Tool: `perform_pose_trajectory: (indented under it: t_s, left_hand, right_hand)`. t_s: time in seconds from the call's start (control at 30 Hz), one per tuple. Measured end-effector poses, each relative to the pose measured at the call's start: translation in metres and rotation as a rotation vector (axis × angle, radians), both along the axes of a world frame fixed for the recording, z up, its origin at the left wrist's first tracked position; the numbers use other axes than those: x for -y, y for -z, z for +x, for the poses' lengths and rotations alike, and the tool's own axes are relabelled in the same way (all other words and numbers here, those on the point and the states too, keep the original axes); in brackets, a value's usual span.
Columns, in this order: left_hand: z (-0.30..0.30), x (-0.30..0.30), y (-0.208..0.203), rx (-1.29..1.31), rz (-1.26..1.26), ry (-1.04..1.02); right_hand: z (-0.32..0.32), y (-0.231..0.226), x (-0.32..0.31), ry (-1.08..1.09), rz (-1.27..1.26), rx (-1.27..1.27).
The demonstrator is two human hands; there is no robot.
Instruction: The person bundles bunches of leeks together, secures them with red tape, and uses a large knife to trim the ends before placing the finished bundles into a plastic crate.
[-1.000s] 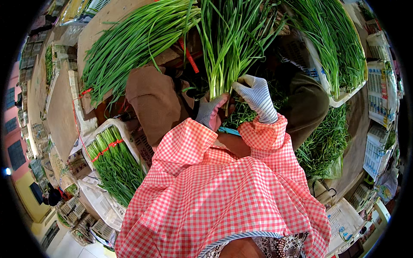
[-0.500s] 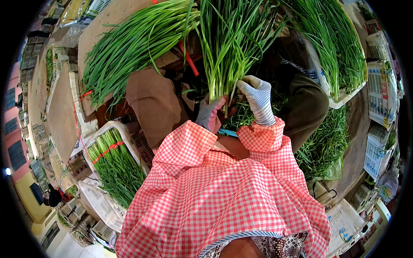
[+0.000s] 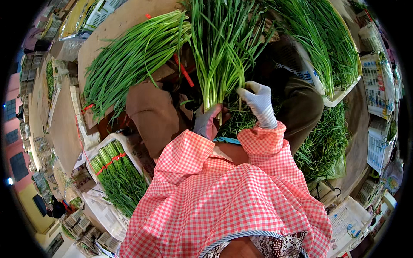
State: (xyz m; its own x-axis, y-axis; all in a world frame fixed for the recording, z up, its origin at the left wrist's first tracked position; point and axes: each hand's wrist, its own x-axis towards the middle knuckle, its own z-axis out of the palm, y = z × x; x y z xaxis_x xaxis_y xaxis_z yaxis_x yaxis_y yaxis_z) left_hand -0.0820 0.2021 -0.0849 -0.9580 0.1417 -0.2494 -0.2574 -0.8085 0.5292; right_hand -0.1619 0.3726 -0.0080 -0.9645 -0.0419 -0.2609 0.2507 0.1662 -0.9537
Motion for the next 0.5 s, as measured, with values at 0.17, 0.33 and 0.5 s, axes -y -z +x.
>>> perform_pose_trajectory:
  t_s: [0.17, 0.33, 0.5]
  left_hand:
    - [0.012, 0.001, 0.050, -0.178, -0.057, 0.039]
    - [0.005, 0.005, 0.046, -0.151, -0.022, 0.079]
    - [0.002, -0.004, 0.015, -0.069, -0.056, 0.026]
  right_hand:
    - [0.012, -0.039, -0.057, 0.225, 0.035, 0.008]
    - [0.051, -0.068, -0.158, 0.695, 0.012, -0.236]
    - [0.140, -0.077, -0.257, 0.761, 0.871, -0.484]
